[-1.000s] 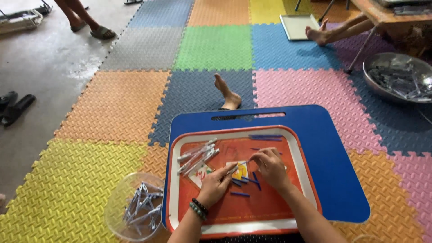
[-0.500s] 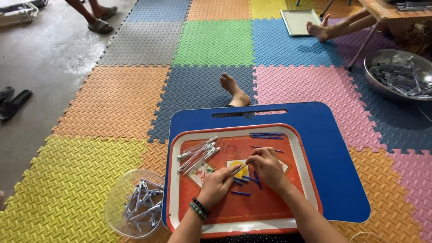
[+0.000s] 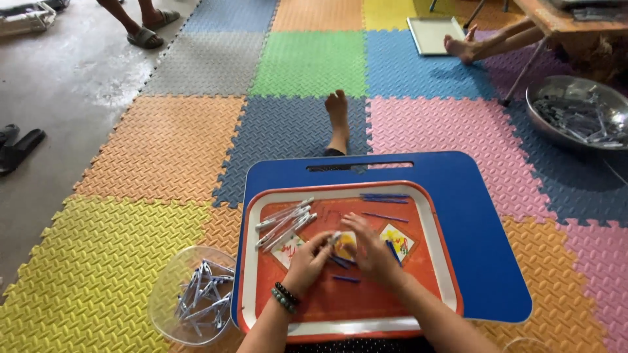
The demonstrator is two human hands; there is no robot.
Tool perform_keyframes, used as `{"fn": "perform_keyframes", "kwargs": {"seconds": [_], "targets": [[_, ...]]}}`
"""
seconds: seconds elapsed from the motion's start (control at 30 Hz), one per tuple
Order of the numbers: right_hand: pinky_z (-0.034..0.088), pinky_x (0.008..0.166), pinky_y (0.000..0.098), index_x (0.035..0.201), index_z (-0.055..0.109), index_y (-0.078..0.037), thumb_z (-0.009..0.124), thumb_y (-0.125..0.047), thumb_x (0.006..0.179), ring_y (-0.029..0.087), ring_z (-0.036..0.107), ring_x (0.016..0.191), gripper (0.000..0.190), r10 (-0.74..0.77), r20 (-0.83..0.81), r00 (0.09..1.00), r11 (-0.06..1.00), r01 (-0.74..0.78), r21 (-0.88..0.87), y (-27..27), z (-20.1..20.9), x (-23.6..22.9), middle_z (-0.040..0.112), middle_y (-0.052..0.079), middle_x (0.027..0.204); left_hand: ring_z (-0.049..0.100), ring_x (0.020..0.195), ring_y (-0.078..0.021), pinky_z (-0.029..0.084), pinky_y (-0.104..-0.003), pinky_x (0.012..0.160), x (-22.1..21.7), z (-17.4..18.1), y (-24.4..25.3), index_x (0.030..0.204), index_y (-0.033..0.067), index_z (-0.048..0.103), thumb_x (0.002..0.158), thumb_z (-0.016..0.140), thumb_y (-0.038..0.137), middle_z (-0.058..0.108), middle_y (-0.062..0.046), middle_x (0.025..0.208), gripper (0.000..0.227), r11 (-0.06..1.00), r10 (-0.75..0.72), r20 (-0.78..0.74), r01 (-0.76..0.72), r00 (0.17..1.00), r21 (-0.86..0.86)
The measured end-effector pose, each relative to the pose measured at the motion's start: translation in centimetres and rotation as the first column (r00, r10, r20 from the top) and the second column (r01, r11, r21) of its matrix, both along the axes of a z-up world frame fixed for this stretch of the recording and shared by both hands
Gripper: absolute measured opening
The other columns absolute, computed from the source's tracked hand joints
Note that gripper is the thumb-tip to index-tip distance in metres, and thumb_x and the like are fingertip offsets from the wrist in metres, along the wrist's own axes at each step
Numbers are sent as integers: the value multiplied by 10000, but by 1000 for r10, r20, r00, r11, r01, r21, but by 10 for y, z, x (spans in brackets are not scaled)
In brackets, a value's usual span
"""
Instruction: Assembling pens by inserting ink refills into pen barrels on a small tray
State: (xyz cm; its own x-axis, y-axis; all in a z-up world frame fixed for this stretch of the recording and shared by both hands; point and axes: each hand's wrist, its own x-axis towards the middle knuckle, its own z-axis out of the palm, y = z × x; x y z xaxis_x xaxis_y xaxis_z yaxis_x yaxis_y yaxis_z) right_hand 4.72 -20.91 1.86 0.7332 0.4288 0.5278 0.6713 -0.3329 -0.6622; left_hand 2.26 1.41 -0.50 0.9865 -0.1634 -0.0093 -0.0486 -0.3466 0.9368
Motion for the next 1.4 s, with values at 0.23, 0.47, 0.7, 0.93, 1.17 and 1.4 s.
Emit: {"fn": "perform_keyframes", "kwargs": {"seconds": [0.23, 0.47, 0.7, 0.93, 1.17, 1.4], "targets": [[484, 979, 550, 1263, 857, -266, 888, -498, 952, 335, 653, 1174, 389, 65, 108, 992, 914, -15, -406, -24, -33, 22, 735, 46, 1310, 688, 730, -166, 589, -308, 663, 16, -26, 9, 1455, 71, 702, 1119, 587, 96, 770, -101, 990, 356, 843, 152, -64, -164, 986, -512], [511, 834, 433, 945, 765, -291, 905, -379, 842, 239, 671, 938, 195, -19, 359, 933, 898, 173, -405, -23, -66, 40, 672, -47, 937, 837, 846, -265, 631, -396, 792, 26, -37, 2, 1354, 229, 801, 1046, 716, 241, 888, -54, 920, 320, 968, 247, 195, -251, 949, 0], [552, 909, 344, 1183, 797, -296, 767, -256, 1027, 189, 726, 954, 164, -196, 360, 912, 924, 295, -243, -21, -77, 39, 739, -61, 960, 848, 871, -179, 633, -340, 799, 7, -19, 5, 1404, 337, 774, 1072, 673, 295, 899, 73, 998, 349, 979, 177, 38, -180, 984, 97], [635, 907, 370, 1341, 836, -221, 826, -218, 1023, 242, 795, 1000, 318, -236, 8, 972, 971, 236, 26, -1, -9, 17, 810, 18, 1036, 838, 879, -252, 656, -410, 798, -6, 4, -4, 1550, 295, 701, 1039, 665, 196, 894, -31, 1064, 522, 986, 165, 84, -163, 983, -25], [618, 591, 307, 1303, 828, -108, 761, -89, 1045, 175, 729, 589, 267, -75, -367, 927, 975, 145, 167, -17, 69, 32, 797, 95, 771, 742, 736, -169, 688, -335, 681, -2, 61, -12, 1544, 98, 701, 1115, 655, 93, 845, -144, 1099, 431, 879, 195, 76, -140, 978, -456], [689, 711, 311, 1187, 876, -24, 872, -53, 1000, 233, 813, 892, 189, -125, -283, 951, 968, 180, 177, -9, 121, 24, 842, 134, 1030, 697, 698, -119, 646, -278, 610, -3, 103, -10, 1455, 103, 777, 1128, 713, 165, 854, -118, 1070, 339, 891, 260, 174, -166, 950, -423]]}}
